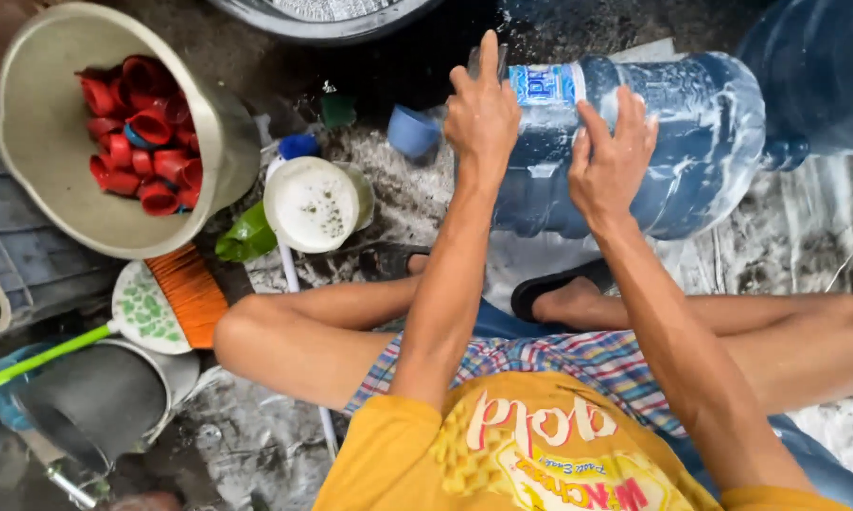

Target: Manually washing and rinsing the exterior of a large plastic water jug.

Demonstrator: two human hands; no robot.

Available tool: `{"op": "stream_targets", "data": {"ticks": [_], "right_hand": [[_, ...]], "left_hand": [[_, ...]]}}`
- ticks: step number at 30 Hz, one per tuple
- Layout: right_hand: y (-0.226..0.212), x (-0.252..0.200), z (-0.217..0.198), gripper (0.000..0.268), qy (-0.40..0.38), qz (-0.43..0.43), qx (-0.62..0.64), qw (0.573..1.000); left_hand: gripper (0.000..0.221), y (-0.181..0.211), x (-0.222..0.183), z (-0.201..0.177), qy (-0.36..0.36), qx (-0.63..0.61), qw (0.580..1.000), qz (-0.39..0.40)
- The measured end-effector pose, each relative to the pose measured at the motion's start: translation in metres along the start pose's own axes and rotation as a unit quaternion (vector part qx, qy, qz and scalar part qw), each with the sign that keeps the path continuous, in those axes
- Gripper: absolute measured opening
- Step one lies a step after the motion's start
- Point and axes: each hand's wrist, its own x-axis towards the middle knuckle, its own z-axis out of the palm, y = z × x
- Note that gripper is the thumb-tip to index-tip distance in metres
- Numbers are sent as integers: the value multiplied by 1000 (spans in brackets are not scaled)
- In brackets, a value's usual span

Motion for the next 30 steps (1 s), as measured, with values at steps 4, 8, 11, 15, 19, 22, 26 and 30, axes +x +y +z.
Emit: {"op": "stream_targets", "data": {"ticks": [4, 8, 11, 15, 19, 22, 26, 30], "right_hand": [[-4, 3, 4, 30, 0, 17, -1, 1000], [-9, 6, 0, 33, -6, 30, -11, 999], [-3, 2, 1, 32, -1, 12, -3, 1000], [-2, -7, 2, 35, -5, 20, -6, 1000], [-8, -15, -2, 35, -6, 37, -6, 999], [-8, -11, -1, 35, -1, 39, -1, 999], [-7, -23, 1, 33, 13, 12, -12, 1000], [-33, -22, -31, 38, -17, 30, 11, 999]], "left_hand": [[69, -18, -89, -88, 89, -74, 987, 115], [59, -28, -110, -92, 87, -131, 983, 94], [59, -3, -46, -66, 89, -101, 988, 81], [65, 2, 2, -8, 12, -41, 999, 16], [67, -28, -109, -100, -17, -145, 988, 55], [60, -48, -135, -88, 63, -181, 979, 75], [67, -38, -65, -75, -55, -259, 964, 18], [68, -17, 7, -70, -177, -181, 967, -2]]}}
